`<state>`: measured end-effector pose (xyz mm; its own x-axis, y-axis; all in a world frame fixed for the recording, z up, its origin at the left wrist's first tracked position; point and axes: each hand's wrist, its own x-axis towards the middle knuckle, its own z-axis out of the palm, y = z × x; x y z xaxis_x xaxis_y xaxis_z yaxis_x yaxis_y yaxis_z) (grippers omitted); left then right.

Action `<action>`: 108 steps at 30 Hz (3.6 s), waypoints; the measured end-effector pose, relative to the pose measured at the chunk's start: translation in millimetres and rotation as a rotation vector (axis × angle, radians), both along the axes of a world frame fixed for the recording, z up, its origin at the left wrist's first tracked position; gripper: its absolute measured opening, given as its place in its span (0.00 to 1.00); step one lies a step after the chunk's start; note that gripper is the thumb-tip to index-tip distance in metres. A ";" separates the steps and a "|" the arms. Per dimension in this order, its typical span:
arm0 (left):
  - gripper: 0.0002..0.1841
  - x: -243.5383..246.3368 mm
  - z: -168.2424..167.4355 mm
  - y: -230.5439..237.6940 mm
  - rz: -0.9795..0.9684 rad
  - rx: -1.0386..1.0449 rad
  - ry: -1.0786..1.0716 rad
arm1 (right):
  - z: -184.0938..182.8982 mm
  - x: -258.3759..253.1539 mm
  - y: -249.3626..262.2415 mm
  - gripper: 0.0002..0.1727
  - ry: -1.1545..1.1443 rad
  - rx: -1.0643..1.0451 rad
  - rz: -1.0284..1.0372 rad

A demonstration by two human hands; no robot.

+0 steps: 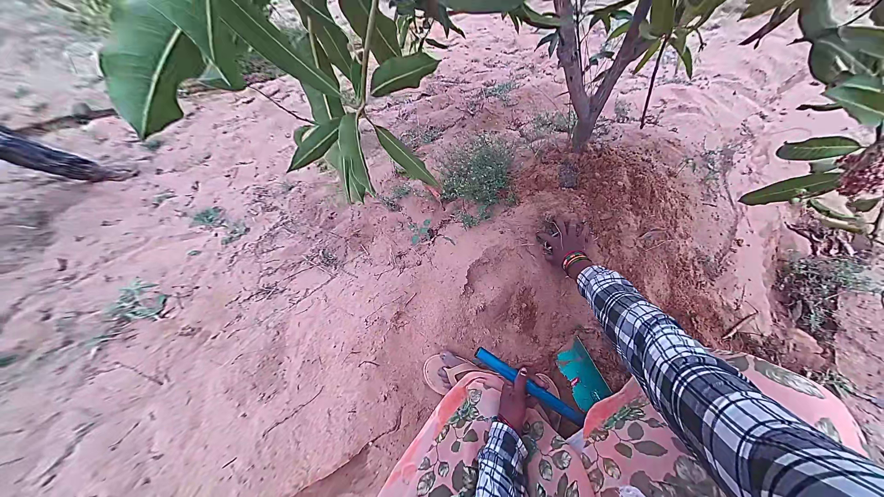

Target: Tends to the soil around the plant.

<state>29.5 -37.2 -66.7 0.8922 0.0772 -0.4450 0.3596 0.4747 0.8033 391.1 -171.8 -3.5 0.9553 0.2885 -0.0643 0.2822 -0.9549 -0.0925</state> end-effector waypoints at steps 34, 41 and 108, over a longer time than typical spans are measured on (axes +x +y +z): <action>0.34 -26.3 57.0 -51.0 -0.629 0.638 0.109 | 120.3 -172.7 -30.8 0.17 0.642 1.306 -0.452; 0.24 -29.1 25.1 -46.6 -0.982 1.018 0.030 | 61.7 -210.2 -14.8 0.22 0.786 0.545 -0.057; 0.23 -47.8 30.9 -60.8 -0.896 1.124 0.136 | 27.3 -142.5 -75.0 0.25 0.595 0.718 -0.517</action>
